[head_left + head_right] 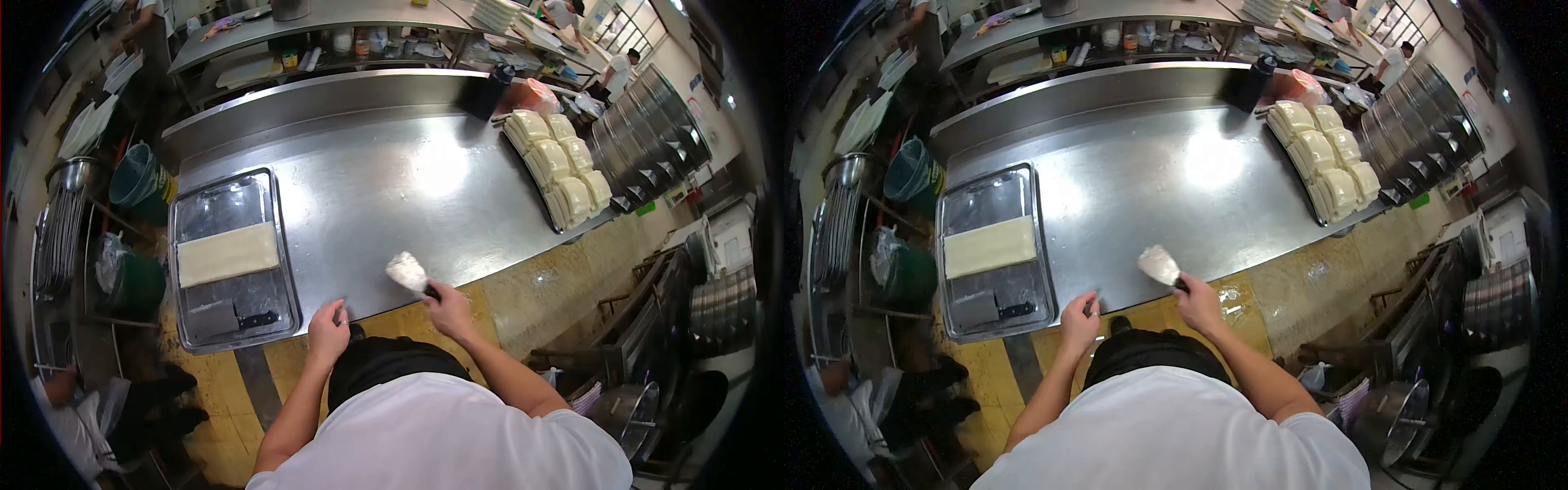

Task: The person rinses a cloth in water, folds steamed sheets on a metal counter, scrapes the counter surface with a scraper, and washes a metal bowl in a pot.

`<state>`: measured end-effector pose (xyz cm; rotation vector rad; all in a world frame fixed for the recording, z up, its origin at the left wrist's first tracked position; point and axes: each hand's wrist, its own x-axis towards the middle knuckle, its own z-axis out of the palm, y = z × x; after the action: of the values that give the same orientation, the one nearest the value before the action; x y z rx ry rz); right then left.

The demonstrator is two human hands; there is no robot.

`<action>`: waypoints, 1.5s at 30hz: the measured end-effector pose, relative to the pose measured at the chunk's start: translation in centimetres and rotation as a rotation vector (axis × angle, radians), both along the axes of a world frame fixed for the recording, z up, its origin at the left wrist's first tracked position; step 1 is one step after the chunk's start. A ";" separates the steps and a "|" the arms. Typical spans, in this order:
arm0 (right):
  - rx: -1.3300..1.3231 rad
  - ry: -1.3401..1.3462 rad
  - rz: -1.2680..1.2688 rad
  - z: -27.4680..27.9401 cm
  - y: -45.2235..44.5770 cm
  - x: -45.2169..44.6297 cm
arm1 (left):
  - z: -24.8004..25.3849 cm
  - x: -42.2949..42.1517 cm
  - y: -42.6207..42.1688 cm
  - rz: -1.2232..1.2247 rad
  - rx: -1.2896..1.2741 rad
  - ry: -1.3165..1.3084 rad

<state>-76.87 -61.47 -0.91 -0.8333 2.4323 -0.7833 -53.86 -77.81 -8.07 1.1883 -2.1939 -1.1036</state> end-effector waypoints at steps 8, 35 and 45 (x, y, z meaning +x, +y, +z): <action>0.184 0.295 -0.102 -3.5 4.9 -7.5 | -0.8 -0.5 -0.8 -0.146 -0.135 -0.143; 0.446 0.240 0.242 -1.7 -21.9 -26.4 | 3.1 -7.8 -2.2 -0.246 0.128 -0.965; 0.418 0.435 0.417 -2.8 -27.0 -33.9 | 3.1 -8.5 -1.9 -0.149 0.183 -0.967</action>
<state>-110.82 -88.45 -3.73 -1.3740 2.5035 0.0727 -62.38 -79.66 -4.93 1.9600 -2.9481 -0.8816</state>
